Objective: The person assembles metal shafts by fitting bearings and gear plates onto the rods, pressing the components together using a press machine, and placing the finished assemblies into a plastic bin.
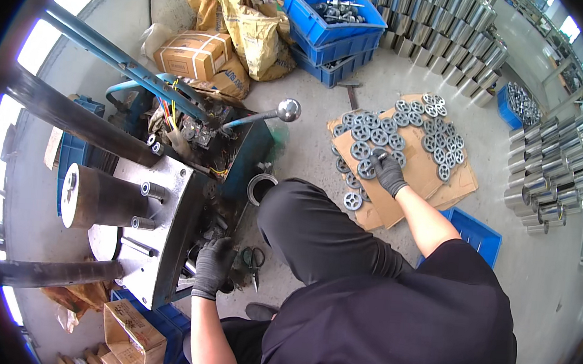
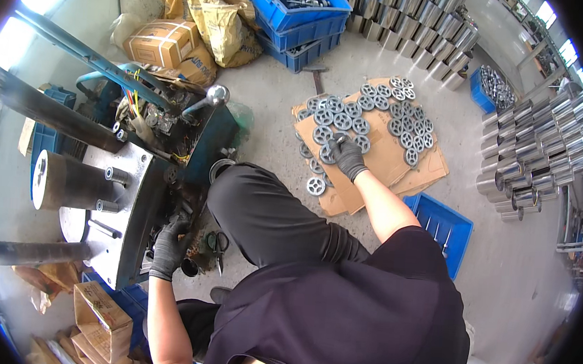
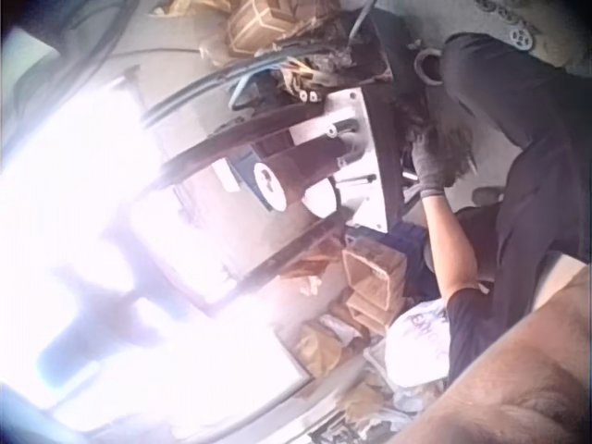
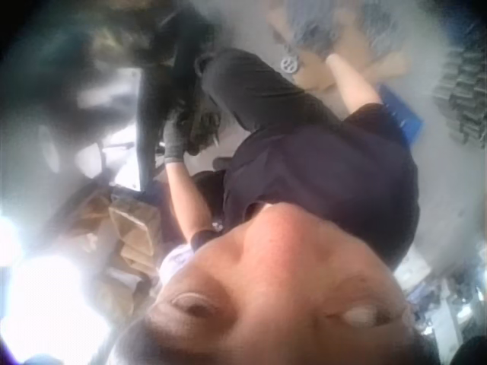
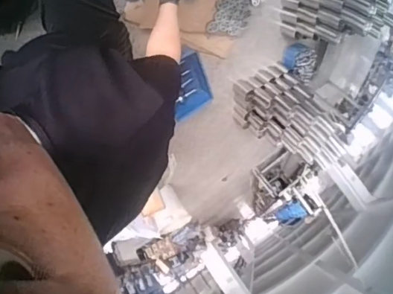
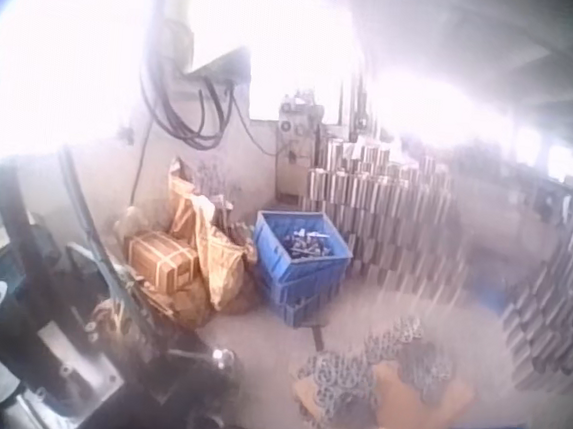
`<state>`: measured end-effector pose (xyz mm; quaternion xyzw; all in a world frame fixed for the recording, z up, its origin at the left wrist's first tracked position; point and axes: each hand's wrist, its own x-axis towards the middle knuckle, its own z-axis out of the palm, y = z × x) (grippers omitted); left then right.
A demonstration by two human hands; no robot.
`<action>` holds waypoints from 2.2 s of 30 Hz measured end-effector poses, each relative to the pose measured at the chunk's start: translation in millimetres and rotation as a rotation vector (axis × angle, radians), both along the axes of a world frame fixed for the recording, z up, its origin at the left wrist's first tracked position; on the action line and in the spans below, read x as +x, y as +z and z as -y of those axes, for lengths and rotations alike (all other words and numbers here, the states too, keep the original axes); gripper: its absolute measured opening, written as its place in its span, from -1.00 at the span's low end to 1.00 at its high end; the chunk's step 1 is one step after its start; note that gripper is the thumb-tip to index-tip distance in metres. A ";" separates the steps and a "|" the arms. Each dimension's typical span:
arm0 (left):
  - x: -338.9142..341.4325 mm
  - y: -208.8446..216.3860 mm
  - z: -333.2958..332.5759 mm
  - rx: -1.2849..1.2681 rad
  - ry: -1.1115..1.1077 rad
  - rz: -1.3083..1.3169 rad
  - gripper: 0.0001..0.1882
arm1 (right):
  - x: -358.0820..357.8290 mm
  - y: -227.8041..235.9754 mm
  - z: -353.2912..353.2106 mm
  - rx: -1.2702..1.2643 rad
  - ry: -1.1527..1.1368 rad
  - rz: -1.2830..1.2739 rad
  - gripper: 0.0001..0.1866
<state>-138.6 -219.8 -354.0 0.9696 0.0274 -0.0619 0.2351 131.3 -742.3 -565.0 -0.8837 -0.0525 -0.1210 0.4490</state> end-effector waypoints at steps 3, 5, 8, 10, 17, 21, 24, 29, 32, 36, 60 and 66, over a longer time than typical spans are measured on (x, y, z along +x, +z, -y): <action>0.3 2.7 0.2 0.020 -0.030 0.037 -0.69 | 3.8 15.8 -8.2 -0.134 -0.046 -0.023 -0.62; 0.7 5.5 1.1 0.023 -0.058 0.084 -0.67 | 6.7 23.9 -14.4 -0.055 -0.190 -0.275 -0.57; 0.4 10.8 3.2 -0.001 -0.042 0.077 -0.66 | 2.0 25.7 -18.0 -0.204 -0.068 -0.237 -0.51; -0.3 13.4 4.3 0.017 -0.055 0.099 -0.66 | -1.1 21.0 -16.0 -0.072 -0.137 -0.367 -0.45; -1.9 8.8 0.2 0.000 -0.034 0.130 -0.67 | -6.8 -6.2 -20.1 0.137 -0.184 -0.240 -0.40; -5.4 3.0 -3.7 -0.031 -0.020 0.110 -0.65 | 3.3 -8.4 -43.0 -0.367 -0.349 -0.448 -0.36; -5.9 2.2 -4.6 -0.029 0.010 0.075 -0.65 | 6.9 -0.2 -56.8 -0.237 -0.613 -0.553 -0.33; -7.7 7.9 -5.5 -0.016 0.009 0.088 -0.66 | 6.9 10.5 -61.8 -0.119 -0.648 -0.526 -0.26; -8.0 10.8 -7.7 -0.011 0.005 0.110 -0.67 | 14.3 5.8 -55.1 -0.247 -0.560 -0.645 -0.31; -9.0 11.5 -10.6 -0.035 0.007 0.089 -0.67 | 45.8 -7.2 -39.9 -0.556 -0.247 -0.710 -0.49; -17.8 33.6 -10.4 0.058 -0.092 0.143 -0.63 | 2.2 42.7 -54.7 -1.398 0.421 -0.299 -0.69; -23.4 52.7 -5.5 0.130 -0.092 0.187 -0.69 | -11.0 84.2 -101.9 -1.139 0.372 -0.454 -0.62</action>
